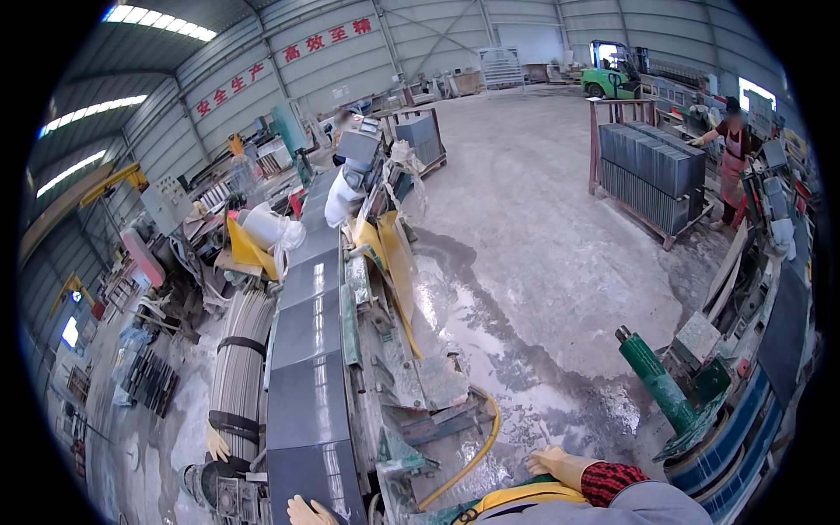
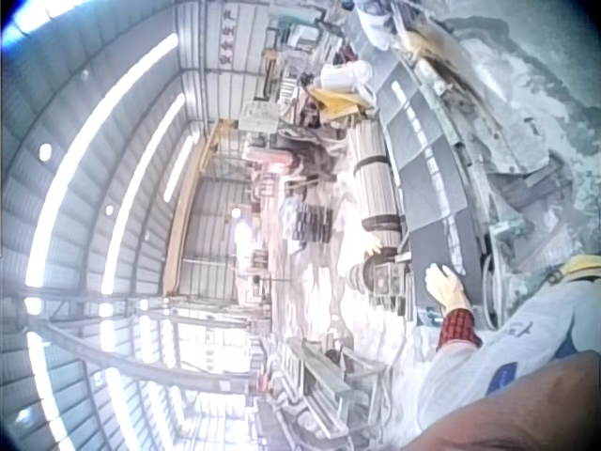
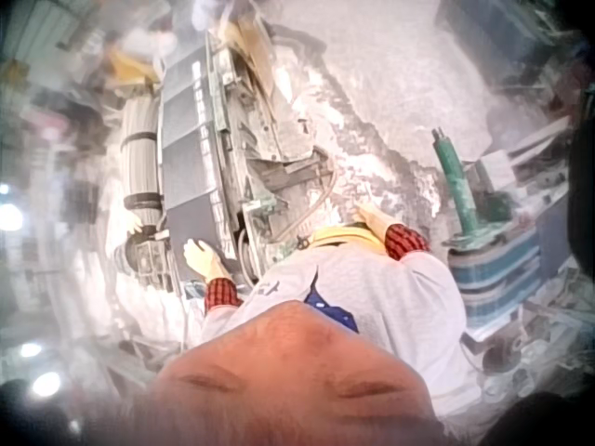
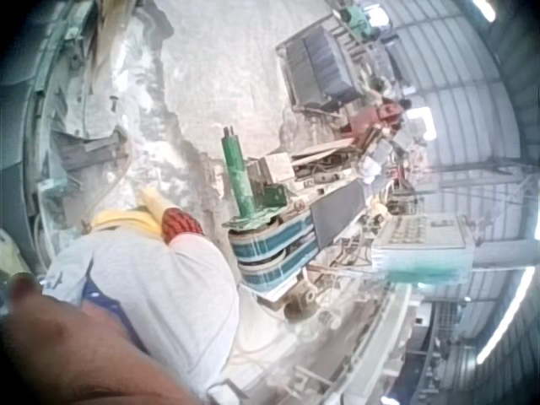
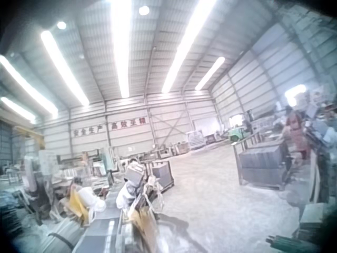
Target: The person repeatedly picks up dark rectangular slabs from a nearby stack and places them onto a moving conveyor belt. The slabs travel along the belt toward other workers in the background. The person maintains a steady rhythm, handling one slab at a time throughout the clip.
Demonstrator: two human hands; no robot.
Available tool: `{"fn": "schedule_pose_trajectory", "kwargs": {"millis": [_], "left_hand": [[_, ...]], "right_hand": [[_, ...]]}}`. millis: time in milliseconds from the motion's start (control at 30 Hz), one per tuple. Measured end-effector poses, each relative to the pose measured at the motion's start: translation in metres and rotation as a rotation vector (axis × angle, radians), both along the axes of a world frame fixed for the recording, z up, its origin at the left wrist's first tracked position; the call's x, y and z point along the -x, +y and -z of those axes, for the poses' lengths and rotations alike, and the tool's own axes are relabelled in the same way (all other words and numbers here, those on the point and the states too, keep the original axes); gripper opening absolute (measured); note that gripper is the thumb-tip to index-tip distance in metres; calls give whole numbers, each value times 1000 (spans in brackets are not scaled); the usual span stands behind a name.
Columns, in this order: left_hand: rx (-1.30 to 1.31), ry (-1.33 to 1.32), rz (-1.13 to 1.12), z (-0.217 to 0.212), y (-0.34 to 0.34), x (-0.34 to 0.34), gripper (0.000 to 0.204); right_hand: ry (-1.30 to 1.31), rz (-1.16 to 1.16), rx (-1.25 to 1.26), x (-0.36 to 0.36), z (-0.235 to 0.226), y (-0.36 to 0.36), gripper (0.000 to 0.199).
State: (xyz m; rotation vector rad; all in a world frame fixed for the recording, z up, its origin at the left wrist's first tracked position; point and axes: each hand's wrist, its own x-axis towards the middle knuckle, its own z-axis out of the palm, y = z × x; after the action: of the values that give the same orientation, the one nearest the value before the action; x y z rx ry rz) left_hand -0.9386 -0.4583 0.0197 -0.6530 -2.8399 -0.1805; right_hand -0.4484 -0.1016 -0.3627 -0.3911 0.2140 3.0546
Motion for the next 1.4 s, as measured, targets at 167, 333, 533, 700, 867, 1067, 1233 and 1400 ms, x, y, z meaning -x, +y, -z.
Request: {"fn": "schedule_pose_trajectory", "kwargs": {"millis": [167,333,533,700,867,1067,1233,1400], "left_hand": [[-44,113,-30,22,-36,10,44],[-1,5,-40,-8,-20,-7,45],[3,31,-43,-16,-24,-15,45],[-20,-32,-44,-16,-24,-14,46],[-246,243,92,25,-61,9,42],[-103,27,141,-36,-85,-7,36],[-37,177,-167,-4,-152,18,45],[-18,113,-145,14,-140,63,42]], "right_hand": [[-546,-21,-382,32,-67,-23,35],[-282,-43,-157,19,-51,-8,22],[-292,-40,-126,29,-61,-13,19],[-307,50,-170,28,-74,-15,21],[-1055,18,-798,73,-198,-44,26],[-1100,91,-677,59,-223,-42,17],[-1069,-18,-681,68,-224,-40,16],[-1079,-66,-764,69,-230,-40,13]]}}
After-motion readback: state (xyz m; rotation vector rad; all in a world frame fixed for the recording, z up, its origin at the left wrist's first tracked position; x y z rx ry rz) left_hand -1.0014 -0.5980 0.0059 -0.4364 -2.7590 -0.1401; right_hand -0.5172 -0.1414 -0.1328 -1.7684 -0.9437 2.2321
